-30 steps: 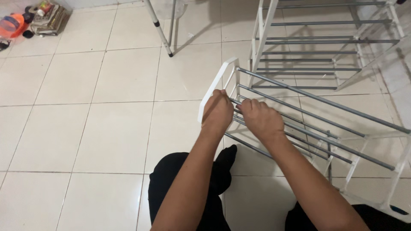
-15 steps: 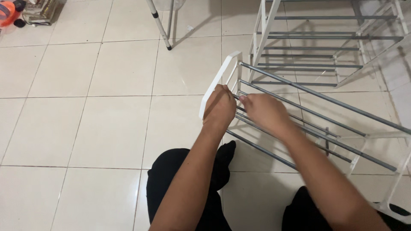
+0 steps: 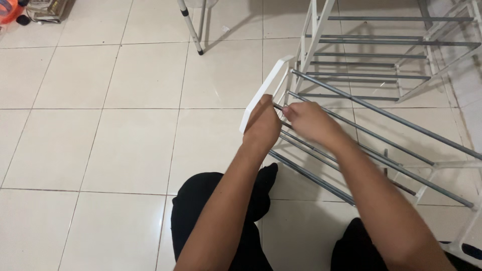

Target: The person assembles a white plastic and metal rack by inserting metal rods into slots on the side frames. They work on the floor, repeatedly inserting rods and adjusting the frame to secure the components.

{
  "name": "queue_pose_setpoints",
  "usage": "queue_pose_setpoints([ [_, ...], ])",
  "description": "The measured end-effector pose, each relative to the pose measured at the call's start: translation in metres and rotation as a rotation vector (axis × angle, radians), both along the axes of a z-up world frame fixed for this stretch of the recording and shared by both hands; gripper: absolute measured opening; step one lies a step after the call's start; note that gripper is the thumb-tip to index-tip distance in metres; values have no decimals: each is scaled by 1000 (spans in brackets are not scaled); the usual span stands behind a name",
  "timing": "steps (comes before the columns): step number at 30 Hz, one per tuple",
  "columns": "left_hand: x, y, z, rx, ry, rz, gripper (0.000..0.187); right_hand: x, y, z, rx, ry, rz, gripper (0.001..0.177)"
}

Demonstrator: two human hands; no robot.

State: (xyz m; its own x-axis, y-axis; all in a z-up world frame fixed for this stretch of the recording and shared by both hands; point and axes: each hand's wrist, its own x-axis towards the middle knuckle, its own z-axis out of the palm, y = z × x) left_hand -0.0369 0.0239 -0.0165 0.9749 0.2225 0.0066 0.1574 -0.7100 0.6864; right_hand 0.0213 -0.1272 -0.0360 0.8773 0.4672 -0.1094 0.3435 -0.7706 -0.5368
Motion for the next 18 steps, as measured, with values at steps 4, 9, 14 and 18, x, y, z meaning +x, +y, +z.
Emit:
queue_pose_setpoints([
  [4, 0, 1, -16, 181, -109, -103, 59, 19, -7, 4, 209, 491, -112, 44],
  [9, -2, 5, -21, 242, 4, -93, 29, -30, 16, -10, -139, -448, -79, 24],
  [14, -5, 0, -21, 243, -149, -88, 32, -46, 22, -15, -237, -864, 18, 19],
  [18, -5, 2, -19, 254, -98, -74, 29, -31, 20, -20, -259, -606, -38, 18],
])
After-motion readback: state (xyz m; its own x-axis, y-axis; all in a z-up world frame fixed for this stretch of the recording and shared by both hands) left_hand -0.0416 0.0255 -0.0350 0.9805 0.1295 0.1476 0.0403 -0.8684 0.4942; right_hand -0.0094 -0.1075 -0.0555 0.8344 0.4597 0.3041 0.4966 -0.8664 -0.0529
